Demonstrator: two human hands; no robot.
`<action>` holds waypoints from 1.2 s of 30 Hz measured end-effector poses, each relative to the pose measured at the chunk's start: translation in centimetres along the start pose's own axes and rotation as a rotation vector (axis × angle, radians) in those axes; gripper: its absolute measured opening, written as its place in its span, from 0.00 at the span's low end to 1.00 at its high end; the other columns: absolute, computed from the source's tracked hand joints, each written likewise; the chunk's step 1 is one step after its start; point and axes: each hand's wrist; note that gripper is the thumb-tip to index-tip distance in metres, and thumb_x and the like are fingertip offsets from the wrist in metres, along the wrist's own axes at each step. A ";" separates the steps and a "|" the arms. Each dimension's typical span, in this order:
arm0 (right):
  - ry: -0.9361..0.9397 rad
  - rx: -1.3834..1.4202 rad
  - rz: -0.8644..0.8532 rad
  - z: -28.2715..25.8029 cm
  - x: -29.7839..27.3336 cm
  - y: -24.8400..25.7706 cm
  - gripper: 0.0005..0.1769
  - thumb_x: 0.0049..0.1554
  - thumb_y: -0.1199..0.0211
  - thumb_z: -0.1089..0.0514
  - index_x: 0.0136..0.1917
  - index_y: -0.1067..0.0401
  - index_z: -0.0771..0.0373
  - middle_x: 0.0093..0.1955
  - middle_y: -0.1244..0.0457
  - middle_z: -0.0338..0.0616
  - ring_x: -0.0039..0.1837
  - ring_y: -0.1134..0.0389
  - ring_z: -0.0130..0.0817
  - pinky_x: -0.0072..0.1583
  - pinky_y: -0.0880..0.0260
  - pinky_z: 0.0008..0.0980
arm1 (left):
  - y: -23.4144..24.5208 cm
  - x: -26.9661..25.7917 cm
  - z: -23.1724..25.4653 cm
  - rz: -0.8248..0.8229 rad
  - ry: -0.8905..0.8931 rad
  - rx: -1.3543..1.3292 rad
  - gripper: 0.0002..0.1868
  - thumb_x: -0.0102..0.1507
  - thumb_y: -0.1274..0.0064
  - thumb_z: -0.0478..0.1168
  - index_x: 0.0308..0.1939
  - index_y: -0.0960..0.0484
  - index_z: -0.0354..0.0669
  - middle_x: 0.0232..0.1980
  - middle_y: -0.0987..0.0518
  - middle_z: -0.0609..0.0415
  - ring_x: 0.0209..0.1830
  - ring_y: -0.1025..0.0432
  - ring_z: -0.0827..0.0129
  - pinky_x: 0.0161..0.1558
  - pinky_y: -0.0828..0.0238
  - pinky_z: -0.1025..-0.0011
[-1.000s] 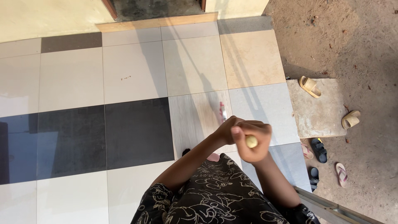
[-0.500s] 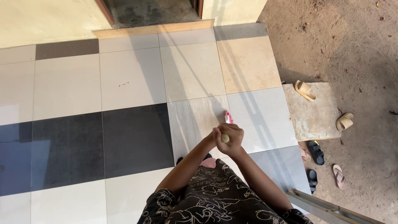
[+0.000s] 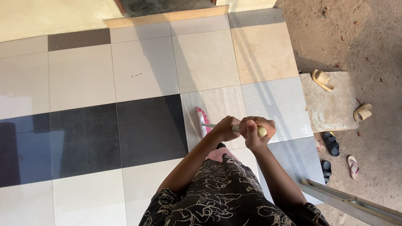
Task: The person sweeps a tiled floor using a broom, moving debris towards the edge of the entryway.
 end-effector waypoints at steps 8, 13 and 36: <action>-0.083 0.104 0.075 6.8 -3.6 1.2 0.29 0.69 0.53 0.60 0.25 0.45 0.57 0.18 0.49 0.36 0.19 0.49 0.22 0.23 0.47 0.24 | 1.6 -1.7 -3.6 -0.178 0.221 0.113 0.20 0.61 0.49 0.45 0.17 0.24 0.38 0.21 0.22 0.46 0.18 0.29 0.61 0.28 0.29 0.62; -0.200 0.251 -0.050 11.6 -6.8 -2.0 0.26 0.69 0.55 0.62 0.28 0.42 0.58 0.21 0.47 0.38 0.21 0.48 0.25 0.25 0.44 0.28 | 3.3 -4.6 -11.1 -0.077 0.222 0.133 0.21 0.60 0.46 0.45 0.15 0.25 0.38 0.17 0.25 0.46 0.14 0.35 0.65 0.24 0.34 0.63; 0.159 -0.139 -0.420 -1.1 6.8 1.7 0.24 0.57 0.39 0.67 0.24 0.45 0.61 0.21 0.45 0.39 0.24 0.40 0.31 0.32 0.37 0.30 | 1.1 7.6 0.4 0.063 -0.436 -0.077 0.16 0.53 0.39 0.45 0.20 0.25 0.38 0.21 0.22 0.52 0.21 0.27 0.65 0.27 0.31 0.64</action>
Point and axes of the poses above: each hand's wrist, its own x-axis towards the middle knuckle, its own y-axis out of the back of the hand, z = x × y
